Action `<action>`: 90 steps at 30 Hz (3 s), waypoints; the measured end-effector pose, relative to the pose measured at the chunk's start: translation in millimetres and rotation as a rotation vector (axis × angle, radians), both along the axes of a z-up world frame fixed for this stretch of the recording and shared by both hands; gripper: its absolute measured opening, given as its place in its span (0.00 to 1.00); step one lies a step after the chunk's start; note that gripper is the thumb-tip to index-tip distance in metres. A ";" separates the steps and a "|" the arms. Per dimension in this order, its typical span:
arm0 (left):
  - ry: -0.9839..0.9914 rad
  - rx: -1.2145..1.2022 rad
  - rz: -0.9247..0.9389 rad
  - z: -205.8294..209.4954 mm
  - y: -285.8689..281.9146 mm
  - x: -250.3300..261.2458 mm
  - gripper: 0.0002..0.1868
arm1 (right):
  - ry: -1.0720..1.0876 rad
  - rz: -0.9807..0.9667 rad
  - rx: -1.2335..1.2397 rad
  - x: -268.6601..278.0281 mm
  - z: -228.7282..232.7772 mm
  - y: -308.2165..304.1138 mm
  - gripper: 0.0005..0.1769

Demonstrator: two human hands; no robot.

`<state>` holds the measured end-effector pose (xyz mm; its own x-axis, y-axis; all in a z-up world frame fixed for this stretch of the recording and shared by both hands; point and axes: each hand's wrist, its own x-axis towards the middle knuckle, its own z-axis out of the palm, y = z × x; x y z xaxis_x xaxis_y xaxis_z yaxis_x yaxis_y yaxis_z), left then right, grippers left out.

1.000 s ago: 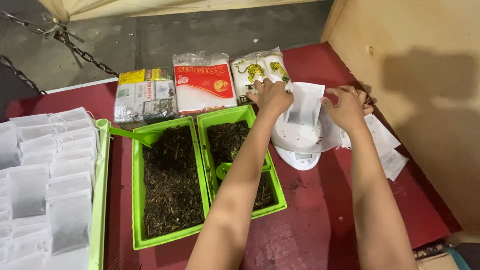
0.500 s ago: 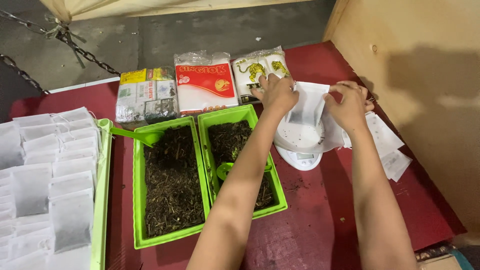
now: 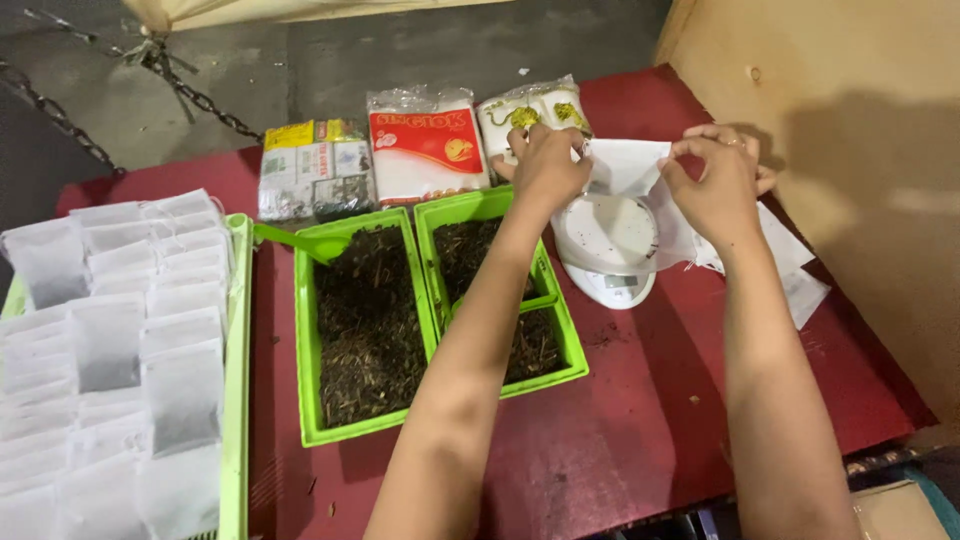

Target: Filling small filter bags with loose tea leaves using a plastic spoon

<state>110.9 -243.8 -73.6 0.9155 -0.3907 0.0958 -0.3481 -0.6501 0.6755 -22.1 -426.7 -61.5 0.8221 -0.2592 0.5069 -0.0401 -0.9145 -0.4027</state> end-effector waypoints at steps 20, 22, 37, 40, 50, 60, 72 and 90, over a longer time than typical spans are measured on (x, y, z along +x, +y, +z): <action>-0.170 0.028 0.317 75.2 223.1 -15.7 0.06 | -0.171 0.312 -0.098 56.2 45.8 177.6 0.05; -0.174 0.039 0.361 74.0 255.4 -16.4 0.08 | -0.207 0.360 -0.138 64.6 48.3 203.8 0.06; -0.256 0.060 0.661 99.4 496.7 -87.8 0.08 | -0.365 0.748 -0.120 73.7 66.2 441.9 0.05; -0.224 0.127 0.724 101.1 536.5 -110.0 0.06 | -0.194 0.833 -0.011 62.8 63.3 486.8 0.06; 0.126 0.266 0.715 39.7 631.8 -129.1 0.10 | 0.006 0.961 -0.002 54.4 -4.9 567.2 0.06; 0.130 0.162 0.812 -11.1 623.9 -76.2 0.10 | 0.102 0.817 -0.106 79.6 -42.3 583.7 0.04; 0.079 0.263 0.873 -0.3 609.9 -71.0 0.12 | -0.050 0.726 -0.222 89.4 -45.5 577.9 0.19; -0.200 0.119 0.596 54.3 479.4 -62.0 0.05 | -0.183 0.632 -0.211 78.3 -25.8 457.6 0.07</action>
